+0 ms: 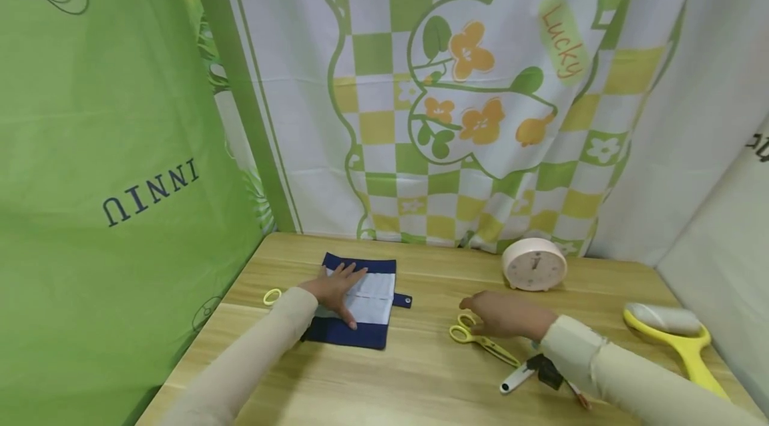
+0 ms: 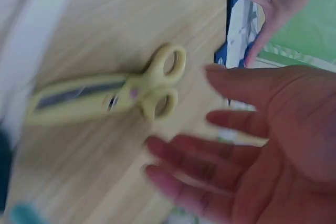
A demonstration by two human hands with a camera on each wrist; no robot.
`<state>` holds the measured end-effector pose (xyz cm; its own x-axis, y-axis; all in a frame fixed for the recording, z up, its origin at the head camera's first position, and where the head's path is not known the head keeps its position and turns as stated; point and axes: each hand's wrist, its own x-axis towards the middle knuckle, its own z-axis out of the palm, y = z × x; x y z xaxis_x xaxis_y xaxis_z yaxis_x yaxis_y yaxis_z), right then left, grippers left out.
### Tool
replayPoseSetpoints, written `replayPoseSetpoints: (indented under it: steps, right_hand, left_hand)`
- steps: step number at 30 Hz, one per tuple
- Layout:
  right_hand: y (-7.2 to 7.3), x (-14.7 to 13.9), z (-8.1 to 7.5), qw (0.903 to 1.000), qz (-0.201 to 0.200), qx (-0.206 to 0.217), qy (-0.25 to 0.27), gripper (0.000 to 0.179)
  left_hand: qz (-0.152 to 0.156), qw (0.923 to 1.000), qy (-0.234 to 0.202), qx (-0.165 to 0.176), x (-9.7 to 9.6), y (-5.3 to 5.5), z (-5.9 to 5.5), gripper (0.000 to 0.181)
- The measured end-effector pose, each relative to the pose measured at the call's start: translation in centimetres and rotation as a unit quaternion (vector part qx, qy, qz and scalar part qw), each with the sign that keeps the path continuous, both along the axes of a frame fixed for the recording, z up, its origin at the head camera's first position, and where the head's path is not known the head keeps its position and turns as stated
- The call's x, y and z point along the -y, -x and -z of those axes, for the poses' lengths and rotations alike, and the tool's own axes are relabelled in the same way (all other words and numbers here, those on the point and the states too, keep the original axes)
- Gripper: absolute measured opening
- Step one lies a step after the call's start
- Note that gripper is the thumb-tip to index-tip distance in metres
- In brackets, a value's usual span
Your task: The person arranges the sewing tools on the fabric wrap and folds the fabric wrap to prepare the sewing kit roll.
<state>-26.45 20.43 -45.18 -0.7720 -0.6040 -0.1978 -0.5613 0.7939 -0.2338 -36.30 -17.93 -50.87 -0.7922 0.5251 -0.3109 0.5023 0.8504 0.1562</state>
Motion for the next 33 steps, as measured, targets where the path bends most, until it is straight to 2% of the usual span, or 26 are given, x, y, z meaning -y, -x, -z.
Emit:
replayPoseSetpoints:
  steps: [3,6,10,15,18,21,24,26,29,31,33]
  right_hand:
    - [0.8,1.6,1.0,0.9987,0.029,0.027,-0.031,0.050]
    - [1.2,2.8,2.0,0.9984,0.031,0.029,-0.037,0.038]
    - [1.6,3.8,2.7,0.9993,0.028,0.020,-0.018,0.030]
    - [2.7,4.2,3.4,0.9995,0.023,0.021,0.006,0.032]
    - [3.8,4.1,4.1,0.9979,0.037,0.047,0.025,0.036]
    - [4.7,4.0,4.4,0.9928,0.057,0.091,0.054,0.036]
    - [5.3,3.6,4.2,0.9874,0.071,0.117,0.078,0.032]
    - [5.6,3.5,4.2,0.9851,0.077,0.125,0.090,0.027]
    - [6.1,3.4,4.7,0.9829,0.071,0.125,0.115,0.023]
    - [6.6,3.6,4.7,0.9801,0.072,0.127,0.134,0.022]
    - [7.0,4.0,4.0,0.9761,0.076,0.129,0.157,0.023]
  left_hand:
    - [-0.003,0.9999,-0.011,0.007,-0.2,-0.5,0.3,0.128]
    - [-0.010,0.9997,-0.020,0.011,-0.3,-2.3,0.8,0.129]
    - [-0.017,0.9998,0.000,-0.011,-1.1,-6.0,0.9,0.131]
    - [0.007,0.9972,0.060,-0.044,-2.6,-11.0,-0.1,0.133]
    - [0.021,0.9966,0.063,-0.050,-2.9,-12.8,-1.1,0.129]
    - [0.007,0.9978,0.014,-0.065,-1.7,-13.0,-1.7,0.120]
    - [0.004,0.9973,-0.044,-0.058,0.6,-12.2,-1.9,0.114]
    - [0.012,0.9973,-0.066,-0.030,2.4,-12.1,-1.4,0.117]
    - [0.031,0.9951,-0.091,0.024,4.7,-12.5,-0.7,0.124]
    - [0.029,0.9913,-0.120,0.045,5.9,-12.6,-0.3,0.126]
    - [0.024,0.9866,-0.150,0.058,6.7,-12.5,-0.1,0.127]
